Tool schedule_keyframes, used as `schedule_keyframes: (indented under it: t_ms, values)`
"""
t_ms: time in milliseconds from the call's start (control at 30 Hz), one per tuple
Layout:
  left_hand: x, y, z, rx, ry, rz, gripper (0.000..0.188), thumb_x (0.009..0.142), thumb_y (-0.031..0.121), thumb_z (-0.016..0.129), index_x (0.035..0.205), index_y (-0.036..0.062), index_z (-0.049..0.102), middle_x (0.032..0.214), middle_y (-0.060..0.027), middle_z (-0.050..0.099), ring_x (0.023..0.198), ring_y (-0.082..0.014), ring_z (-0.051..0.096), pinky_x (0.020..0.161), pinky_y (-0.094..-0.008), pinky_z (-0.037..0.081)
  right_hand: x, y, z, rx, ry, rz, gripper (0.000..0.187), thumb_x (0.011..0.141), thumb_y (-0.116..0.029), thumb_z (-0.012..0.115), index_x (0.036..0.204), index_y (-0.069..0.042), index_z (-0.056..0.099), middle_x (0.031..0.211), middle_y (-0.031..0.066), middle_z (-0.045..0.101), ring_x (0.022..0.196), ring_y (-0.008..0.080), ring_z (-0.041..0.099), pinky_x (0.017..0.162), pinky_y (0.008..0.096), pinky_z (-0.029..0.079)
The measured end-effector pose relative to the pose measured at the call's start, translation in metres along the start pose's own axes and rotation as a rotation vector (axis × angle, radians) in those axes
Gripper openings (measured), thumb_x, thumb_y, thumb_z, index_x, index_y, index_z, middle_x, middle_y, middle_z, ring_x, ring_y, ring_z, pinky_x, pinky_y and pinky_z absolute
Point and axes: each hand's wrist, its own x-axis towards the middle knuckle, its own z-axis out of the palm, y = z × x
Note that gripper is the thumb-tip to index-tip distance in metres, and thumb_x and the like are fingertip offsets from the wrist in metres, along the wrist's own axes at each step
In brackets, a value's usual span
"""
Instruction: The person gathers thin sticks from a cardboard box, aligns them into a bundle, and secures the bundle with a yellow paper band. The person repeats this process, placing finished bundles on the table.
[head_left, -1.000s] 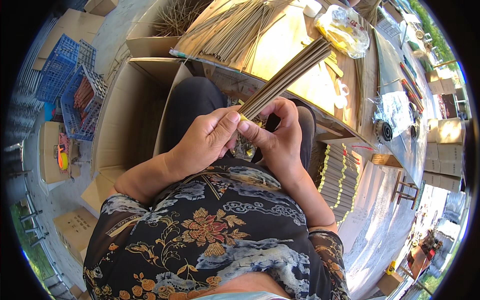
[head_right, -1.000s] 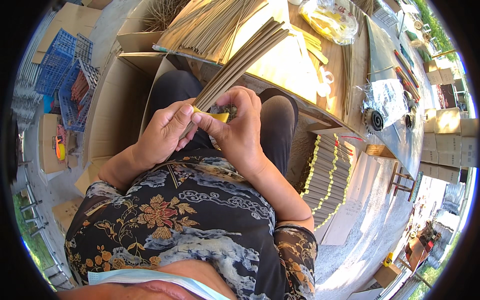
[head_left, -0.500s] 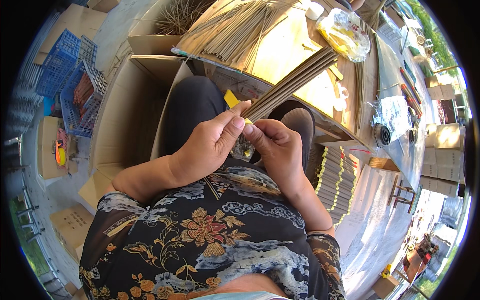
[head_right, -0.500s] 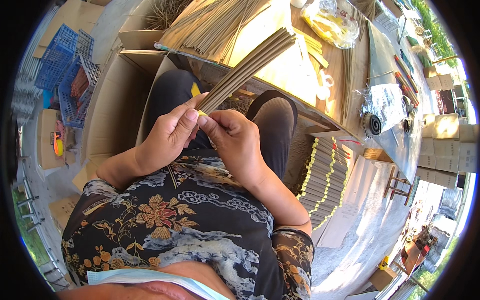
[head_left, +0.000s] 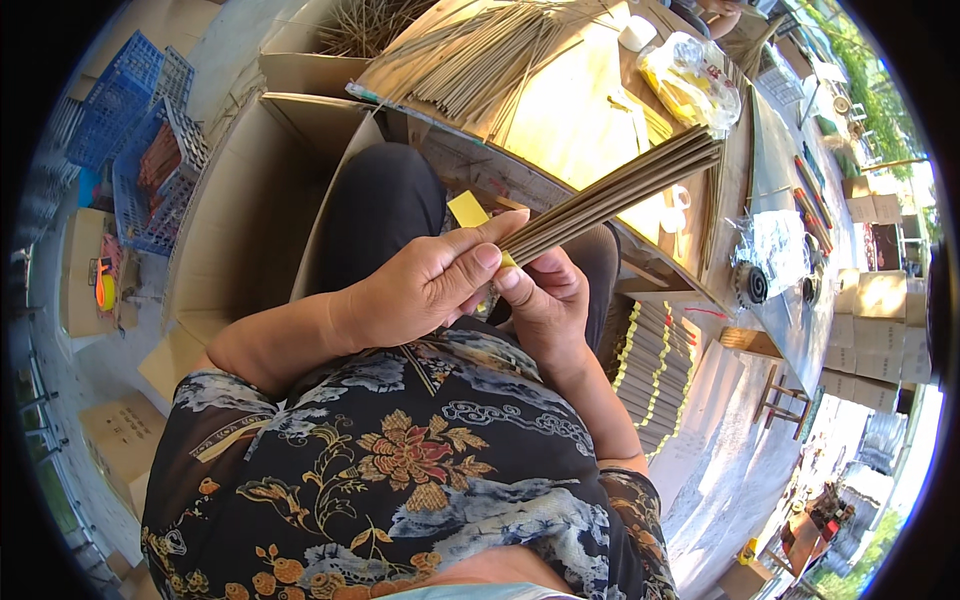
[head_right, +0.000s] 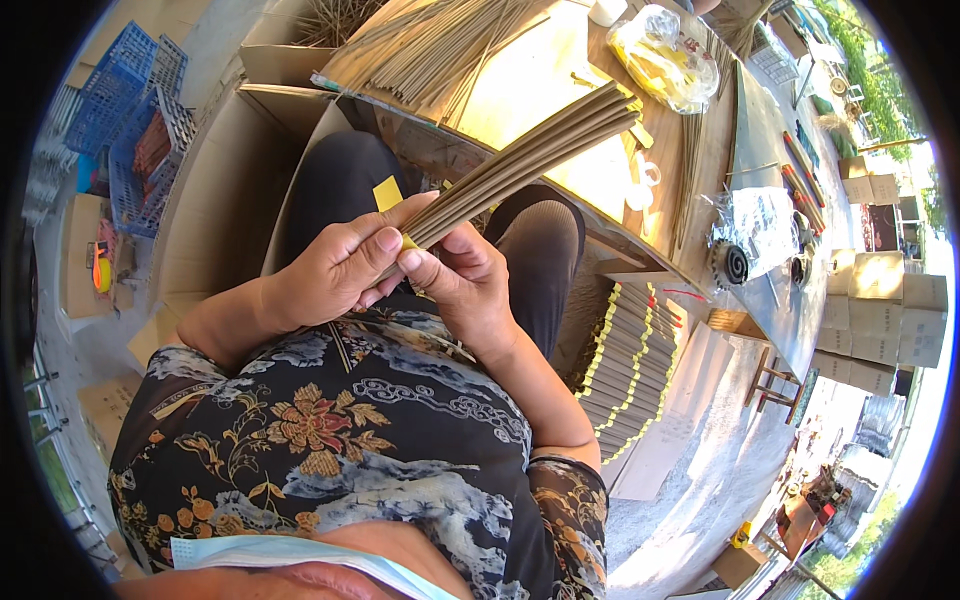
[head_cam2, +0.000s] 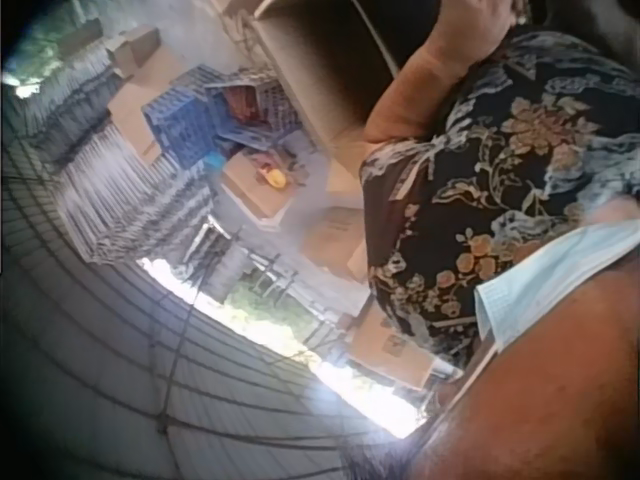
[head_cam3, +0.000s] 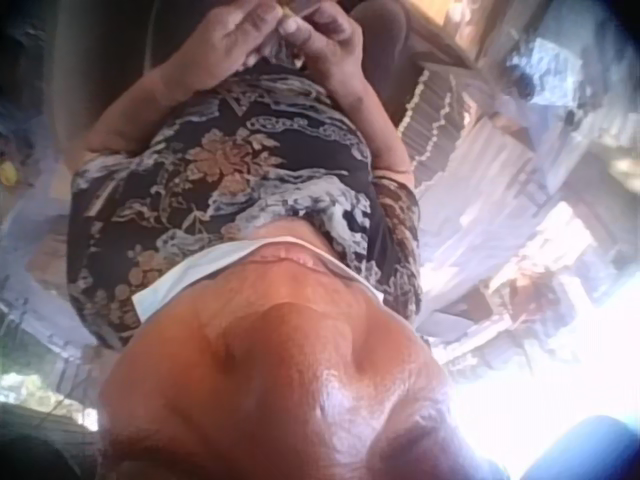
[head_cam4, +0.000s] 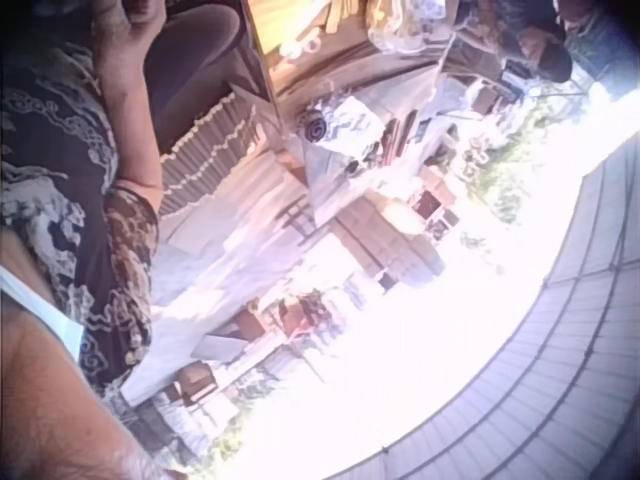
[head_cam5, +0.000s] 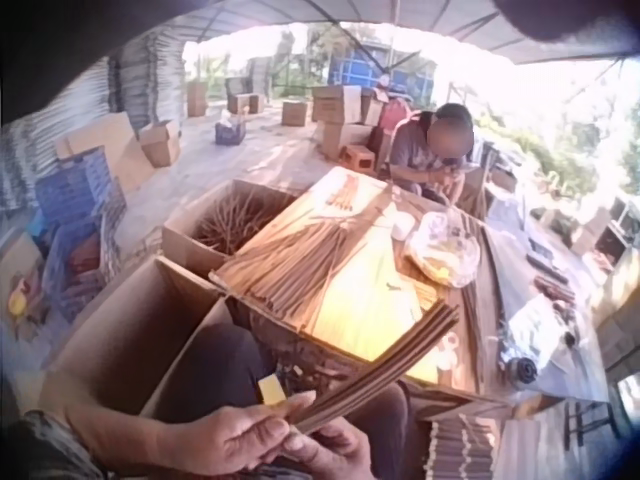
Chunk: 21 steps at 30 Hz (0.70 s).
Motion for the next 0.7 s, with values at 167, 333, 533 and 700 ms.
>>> schedule_keyframes:
  t_ms: [167,333,533,700]
  values:
    - [-0.001,0.003,-0.001,-0.195,-0.055,0.051,0.059,0.095,0.026,0.036,0.139,0.01,0.001,0.071,0.0002,0.042,0.056,-0.0038,0.039,0.045,-0.0158,0.037,-0.001,-0.003,0.0,0.029,-0.048,0.003,0.019,0.085,-0.006,0.054,0.101,0.004,0.05,0.094,0.0148,0.058,0.074,0.0265,0.063,0.067,0.0361,0.055]
    - [-0.001,0.001,-0.005,-0.242,-0.076,0.007,0.072,0.093,0.029,0.04,0.137,0.0104,-0.015,0.068,-0.0017,0.042,0.055,-0.0043,0.041,0.043,-0.016,0.037,0.002,-0.004,0.004,0.069,-0.08,-0.025,0.019,0.084,-0.005,0.054,0.101,0.004,0.05,0.094,0.0145,0.057,0.076,0.0274,0.062,0.066,0.0374,0.056]
    - [0.0,-0.003,-0.009,-0.286,-0.113,-0.097,0.077,0.091,0.035,0.043,0.137,0.0073,-0.011,0.075,-0.0031,0.047,0.054,-0.005,0.042,0.044,-0.0164,0.038,0.003,-0.004,-0.001,-0.022,-0.111,-0.101,0.018,0.082,-0.002,0.056,0.099,0.004,0.051,0.096,0.0129,0.054,0.078,0.0253,0.061,0.066,0.0349,0.056]
    - [-0.001,-0.002,-0.01,-0.368,-0.11,-0.227,0.07,0.089,0.037,0.046,0.136,0.0019,0.009,0.073,-0.0029,0.05,0.054,-0.0053,0.044,0.044,-0.016,0.037,0.007,-0.014,-0.003,-0.271,-0.174,-0.213,0.019,0.08,-0.002,0.059,0.097,0.003,0.053,0.092,0.01,0.053,0.078,0.0236,0.061,0.066,0.0329,0.056]
